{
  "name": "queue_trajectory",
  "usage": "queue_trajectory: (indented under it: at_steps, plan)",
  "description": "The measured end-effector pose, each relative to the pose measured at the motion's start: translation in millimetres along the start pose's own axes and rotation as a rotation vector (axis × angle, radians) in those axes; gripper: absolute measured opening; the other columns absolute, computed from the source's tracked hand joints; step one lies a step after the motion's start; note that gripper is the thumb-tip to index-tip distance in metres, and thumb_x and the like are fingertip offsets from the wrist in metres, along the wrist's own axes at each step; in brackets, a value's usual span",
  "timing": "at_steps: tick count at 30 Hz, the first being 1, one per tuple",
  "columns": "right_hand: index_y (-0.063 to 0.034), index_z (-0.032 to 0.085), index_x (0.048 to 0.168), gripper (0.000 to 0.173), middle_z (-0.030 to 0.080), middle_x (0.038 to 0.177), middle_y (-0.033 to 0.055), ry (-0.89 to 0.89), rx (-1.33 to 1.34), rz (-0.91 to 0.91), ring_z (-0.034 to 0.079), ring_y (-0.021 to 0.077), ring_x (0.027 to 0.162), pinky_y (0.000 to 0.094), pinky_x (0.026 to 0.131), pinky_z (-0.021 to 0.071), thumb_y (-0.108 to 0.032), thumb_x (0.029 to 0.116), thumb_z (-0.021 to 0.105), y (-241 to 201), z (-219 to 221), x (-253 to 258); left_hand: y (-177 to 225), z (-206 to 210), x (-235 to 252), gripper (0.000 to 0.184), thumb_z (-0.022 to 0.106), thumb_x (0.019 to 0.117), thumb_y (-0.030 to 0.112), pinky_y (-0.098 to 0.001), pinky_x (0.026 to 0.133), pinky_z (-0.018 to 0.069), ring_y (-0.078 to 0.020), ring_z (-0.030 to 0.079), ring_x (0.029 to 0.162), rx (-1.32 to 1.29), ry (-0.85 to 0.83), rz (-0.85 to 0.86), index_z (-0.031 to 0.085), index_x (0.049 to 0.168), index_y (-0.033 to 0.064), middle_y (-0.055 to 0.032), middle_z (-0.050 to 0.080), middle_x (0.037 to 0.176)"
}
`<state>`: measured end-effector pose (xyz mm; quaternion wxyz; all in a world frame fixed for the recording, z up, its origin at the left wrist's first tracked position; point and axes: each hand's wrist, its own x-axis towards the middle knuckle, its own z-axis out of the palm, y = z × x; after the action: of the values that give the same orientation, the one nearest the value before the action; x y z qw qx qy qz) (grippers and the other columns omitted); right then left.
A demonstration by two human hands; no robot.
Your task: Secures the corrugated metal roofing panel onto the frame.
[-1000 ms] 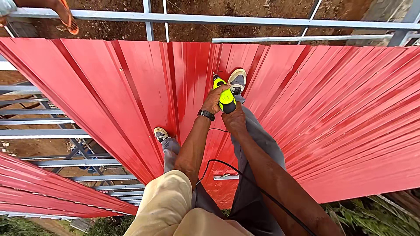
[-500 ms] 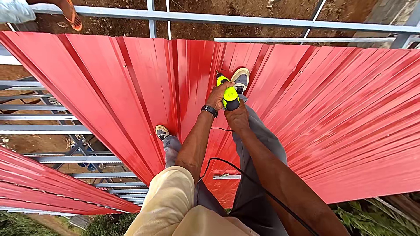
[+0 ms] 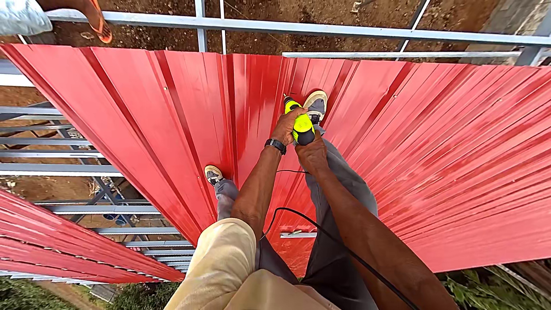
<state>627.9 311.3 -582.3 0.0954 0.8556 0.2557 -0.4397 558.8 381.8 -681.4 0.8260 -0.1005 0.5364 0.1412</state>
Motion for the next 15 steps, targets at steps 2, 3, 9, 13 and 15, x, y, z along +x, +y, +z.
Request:
queue_trajectory:
  at_steps: [2,3,9,13,15]
  plan:
    - [-0.0056,0.049,0.134,0.059,0.069,0.101,0.0231,-0.002,0.003,-0.008,0.069,0.0419,0.091,0.0636,0.075,0.0537,-0.02,0.0826,0.075,-0.4,1.4,-0.6,0.1,-2.4,-0.4,0.042,0.073,0.089,0.024,-0.0448,0.079,0.0601,-0.0272,0.07,0.089,-0.003,-0.001,0.003,0.06,0.123,0.0028,-0.0177,0.069,0.103]
    - [-0.006,0.049,0.134,0.059,0.069,0.101,0.0227,-0.004,-0.001,-0.008,0.07,0.0417,0.091,0.0636,0.075,0.0537,-0.02,0.0828,0.075,-0.6,2.1,-0.1,0.3,-2.9,-0.3,0.041,0.072,0.0893,0.024,-0.0446,0.079,0.06,-0.0269,0.07,0.089,-0.002,0.001,0.006,0.06,0.123,0.003,-0.0174,0.069,0.103]
    - [-0.0054,0.049,0.134,0.059,0.068,0.101,0.0247,-0.025,0.016,-0.015,0.069,0.0434,0.089,0.0641,0.074,0.0537,-0.021,0.0846,0.076,-3.6,5.3,6.0,4.3,-5.1,7.2,0.039,0.072,0.09,0.025,-0.0446,0.078,0.0599,-0.0261,0.07,0.089,0.013,0.012,0.0,0.062,0.121,0.0033,-0.0163,0.069,0.102]
    - [-0.0061,0.049,0.135,0.06,0.068,0.101,0.0242,-0.026,0.03,-0.002,0.069,0.0434,0.09,0.0641,0.074,0.0531,-0.022,0.0841,0.076,-3.3,6.8,14.2,7.6,-3.6,15.2,0.042,0.073,0.0897,0.025,-0.0454,0.079,0.0599,-0.0271,0.07,0.09,0.017,0.018,-0.003,0.061,0.123,0.0031,-0.0174,0.069,0.104]
    - [-0.0055,0.048,0.134,0.06,0.068,0.101,0.024,-0.024,0.025,0.008,0.069,0.0434,0.091,0.064,0.074,0.0533,-0.022,0.0836,0.076,-3.7,8.7,17.6,8.0,-4.2,18.3,0.041,0.073,0.0895,0.026,-0.045,0.079,0.0597,-0.0268,0.069,0.089,0.028,0.02,-0.006,0.062,0.122,0.0037,-0.0169,0.069,0.103]
